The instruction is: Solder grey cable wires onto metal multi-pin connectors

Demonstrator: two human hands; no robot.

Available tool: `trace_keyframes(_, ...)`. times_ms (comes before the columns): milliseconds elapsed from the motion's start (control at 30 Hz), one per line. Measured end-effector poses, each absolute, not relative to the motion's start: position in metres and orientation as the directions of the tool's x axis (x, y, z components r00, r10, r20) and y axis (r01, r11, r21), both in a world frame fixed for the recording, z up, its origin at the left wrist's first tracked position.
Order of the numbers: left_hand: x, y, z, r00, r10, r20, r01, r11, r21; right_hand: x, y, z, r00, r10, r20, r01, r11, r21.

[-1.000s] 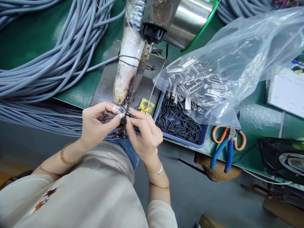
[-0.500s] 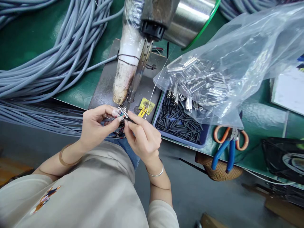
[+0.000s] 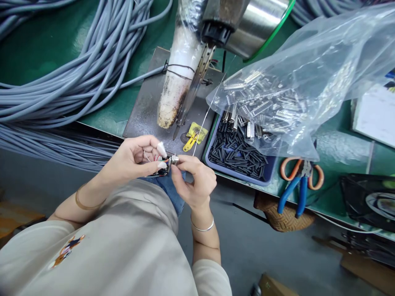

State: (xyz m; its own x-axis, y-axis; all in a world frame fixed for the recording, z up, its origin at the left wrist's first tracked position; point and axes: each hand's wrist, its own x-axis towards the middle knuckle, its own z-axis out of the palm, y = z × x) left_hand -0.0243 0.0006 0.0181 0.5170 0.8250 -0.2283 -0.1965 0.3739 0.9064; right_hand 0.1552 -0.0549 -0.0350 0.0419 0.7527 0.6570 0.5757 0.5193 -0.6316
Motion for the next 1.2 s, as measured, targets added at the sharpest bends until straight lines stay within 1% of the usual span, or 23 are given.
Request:
trace_keyframes(67, -0.027, -0.003, 0.016, 0.478, 0.868, -0.135, -0.247, 0.28, 0.928, 0.151, -0.056, -0.029, 0.122, 0.792, 0.599, 0.514, 0.466, -0.721)
trace_keyframes(167, -0.031, -0.008, 0.011, 0.458, 0.889, 0.03, -0.271, 0.107, 0.957, 0.146, -0.057, -0.02, 0.233, 0.879, 0.415, 0.349, 0.323, -0.88)
trace_keyframes(233, -0.033, -0.01, 0.006, 0.47, 0.863, 0.185, -0.247, -0.073, 0.966, 0.145, -0.055, -0.014, 0.235, 0.935, 0.267, 0.181, 0.228, -0.957)
trace_keyframes(300, -0.034, -0.011, 0.001, 0.495, 0.797, 0.346, -0.183, -0.294, 0.938, 0.146, -0.054, -0.01, 0.177, 0.974, 0.142, 0.035, 0.138, -0.99)
trace_keyframes(333, -0.034, -0.013, -0.001, 0.508, 0.761, 0.403, -0.13, -0.395, 0.909, 0.146, -0.054, -0.007, 0.15, 0.983, 0.103, -0.002, 0.105, -0.994)
trace_keyframes(367, -0.034, -0.014, -0.004, 0.514, 0.735, 0.443, -0.074, -0.476, 0.876, 0.147, -0.055, -0.005, 0.14, 0.987, 0.079, -0.001, 0.08, -0.997)
trace_keyframes(400, -0.033, -0.015, -0.006, 0.508, 0.725, 0.466, -0.025, -0.529, 0.849, 0.147, -0.057, -0.003, 0.152, 0.986, 0.071, 0.037, 0.066, -0.997)
trace_keyframes(433, -0.032, -0.017, -0.008, 0.493, 0.731, 0.472, 0.01, -0.547, 0.837, 0.148, -0.059, -0.001, 0.18, 0.981, 0.078, 0.105, 0.06, -0.993)
trace_keyframes(500, -0.031, -0.02, -0.01, 0.45, 0.783, 0.429, 0.013, -0.487, 0.874, 0.148, -0.063, 0.004, 0.23, 0.965, 0.125, 0.263, 0.062, -0.963)
trace_keyframes(567, -0.03, -0.021, -0.011, 0.42, 0.851, 0.315, -0.042, -0.329, 0.944, 0.147, -0.066, 0.007, 0.235, 0.957, 0.17, 0.361, 0.076, -0.929)
trace_keyframes(667, -0.029, -0.02, -0.01, 0.415, 0.903, 0.109, -0.144, -0.053, 0.988, 0.146, -0.067, 0.007, 0.201, 0.961, 0.192, 0.372, 0.106, -0.922)
trace_keyframes(767, -0.031, -0.017, -0.007, 0.45, 0.893, -0.025, -0.241, 0.148, 0.959, 0.145, -0.066, 0.004, 0.202, 0.962, 0.186, 0.366, 0.102, -0.925)
trace_keyframes(833, -0.032, -0.016, -0.006, 0.478, 0.873, -0.093, -0.26, 0.242, 0.935, 0.145, -0.065, 0.002, 0.207, 0.962, 0.179, 0.372, 0.092, -0.924)
trace_keyframes(967, -0.034, -0.015, -0.007, 0.496, 0.848, -0.186, -0.25, 0.344, 0.905, 0.145, -0.065, -0.001, 0.209, 0.963, 0.173, 0.394, 0.079, -0.916)
trace_keyframes(1200, -0.032, -0.011, -0.011, 0.529, 0.82, -0.218, -0.284, 0.413, 0.865, 0.145, -0.062, -0.003, 0.197, 0.962, 0.189, 0.419, 0.092, -0.904)
